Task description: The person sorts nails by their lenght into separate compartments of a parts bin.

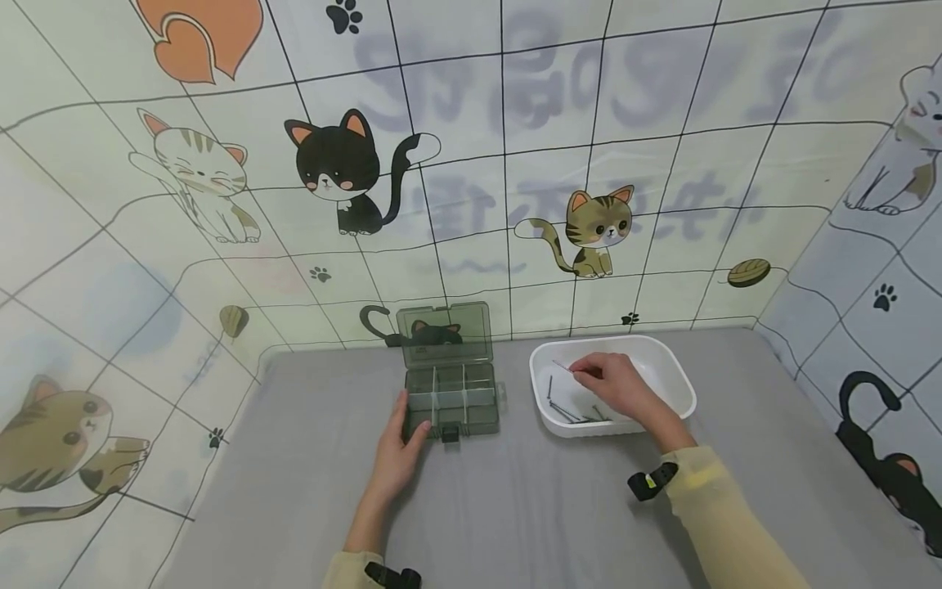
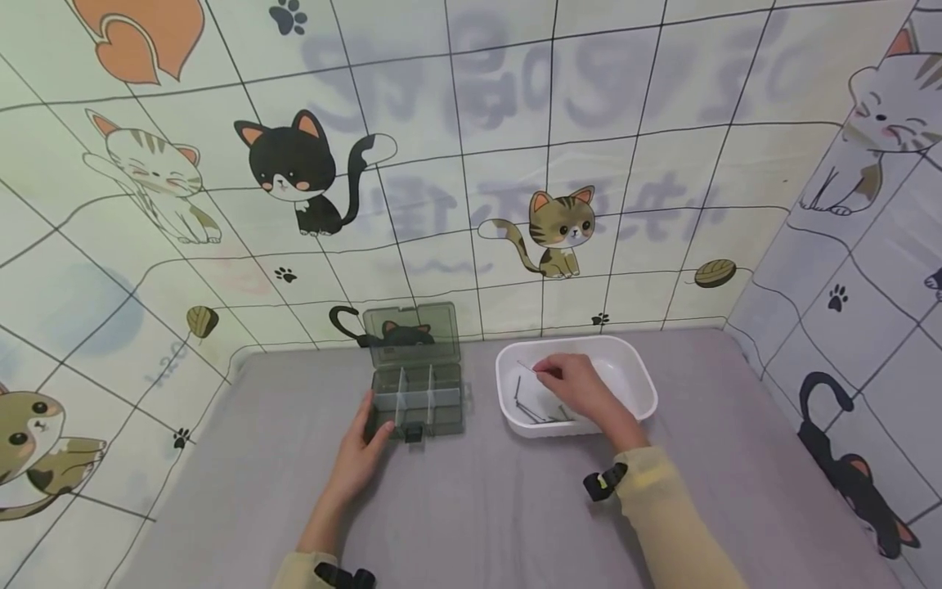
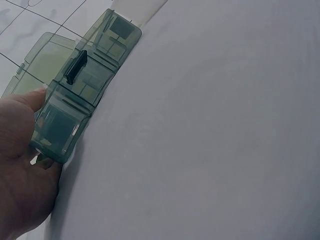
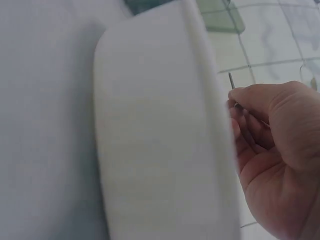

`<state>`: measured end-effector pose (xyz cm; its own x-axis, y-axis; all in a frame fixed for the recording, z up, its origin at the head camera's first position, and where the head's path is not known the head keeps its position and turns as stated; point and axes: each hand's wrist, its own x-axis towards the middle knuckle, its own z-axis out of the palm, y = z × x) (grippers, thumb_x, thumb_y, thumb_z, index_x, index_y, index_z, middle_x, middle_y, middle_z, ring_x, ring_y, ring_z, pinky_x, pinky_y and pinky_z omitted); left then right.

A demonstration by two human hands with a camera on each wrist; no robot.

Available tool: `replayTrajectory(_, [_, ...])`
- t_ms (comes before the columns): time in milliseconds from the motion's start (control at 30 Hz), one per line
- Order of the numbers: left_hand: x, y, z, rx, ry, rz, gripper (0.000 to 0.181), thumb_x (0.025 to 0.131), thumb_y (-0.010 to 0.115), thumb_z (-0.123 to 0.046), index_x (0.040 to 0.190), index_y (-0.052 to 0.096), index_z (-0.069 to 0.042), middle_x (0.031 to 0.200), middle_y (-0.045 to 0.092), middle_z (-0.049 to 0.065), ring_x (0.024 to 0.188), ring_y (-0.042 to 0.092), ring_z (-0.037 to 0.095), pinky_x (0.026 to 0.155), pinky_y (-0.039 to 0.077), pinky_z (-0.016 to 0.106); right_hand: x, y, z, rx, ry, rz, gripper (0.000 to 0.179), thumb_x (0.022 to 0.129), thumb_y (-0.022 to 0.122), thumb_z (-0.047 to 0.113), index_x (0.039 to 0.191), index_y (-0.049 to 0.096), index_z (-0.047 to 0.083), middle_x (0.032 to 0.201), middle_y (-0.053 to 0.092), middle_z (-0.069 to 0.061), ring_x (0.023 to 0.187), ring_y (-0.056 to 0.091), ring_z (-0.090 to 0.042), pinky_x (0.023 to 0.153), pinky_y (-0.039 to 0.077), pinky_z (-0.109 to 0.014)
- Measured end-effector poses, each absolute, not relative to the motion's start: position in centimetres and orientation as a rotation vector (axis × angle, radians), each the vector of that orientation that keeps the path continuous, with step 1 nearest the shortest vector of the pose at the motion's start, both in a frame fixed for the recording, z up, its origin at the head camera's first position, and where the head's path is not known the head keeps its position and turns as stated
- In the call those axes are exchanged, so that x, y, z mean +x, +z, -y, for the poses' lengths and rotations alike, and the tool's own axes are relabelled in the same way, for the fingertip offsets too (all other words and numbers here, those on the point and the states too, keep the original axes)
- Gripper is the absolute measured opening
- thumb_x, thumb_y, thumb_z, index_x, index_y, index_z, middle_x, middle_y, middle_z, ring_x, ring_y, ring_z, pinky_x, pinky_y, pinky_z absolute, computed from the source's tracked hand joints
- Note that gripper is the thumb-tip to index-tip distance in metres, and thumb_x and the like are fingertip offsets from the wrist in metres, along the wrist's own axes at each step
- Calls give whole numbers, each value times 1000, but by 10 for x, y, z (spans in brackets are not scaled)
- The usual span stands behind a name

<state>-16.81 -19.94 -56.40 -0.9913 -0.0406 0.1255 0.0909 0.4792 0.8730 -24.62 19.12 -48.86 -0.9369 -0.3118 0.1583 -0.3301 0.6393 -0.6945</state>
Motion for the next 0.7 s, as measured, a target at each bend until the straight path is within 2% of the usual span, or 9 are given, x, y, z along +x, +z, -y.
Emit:
replayTrajectory(267, [-168, -565, 200, -40, -1548, 2588, 74, 104, 63, -29, 164, 24, -9, 168, 21, 14, 154, 19, 34, 124, 17, 51, -235, -475, -171, 755, 1218, 2744, 14, 94, 70, -1, 107, 78, -2, 92, 72, -2, 82, 64, -13, 71, 55, -26])
replayTrajectory(533, [-168, -565, 201, -27, -1553, 2583, 73, 104, 63, -25, 164, 24, -8, 168, 21, 15, 154, 18, 34, 124, 17, 52, -232, -468, -134, 850, 1214, 2773, 15, 96, 69, 1, 108, 78, 0, 97, 73, -3, 87, 68, -15, 77, 58, -30])
replayTrajectory(700, [-169, -564, 200, -30, -1546, 2584, 73, 104, 63, -26, 164, 24, -9, 168, 22, 14, 154, 18, 33, 124, 17, 51, -234, -465, -110, 892, 1255, 2799, 16, 97, 68, 3, 109, 78, 1, 100, 74, -6, 89, 69, -16, 76, 58, -30])
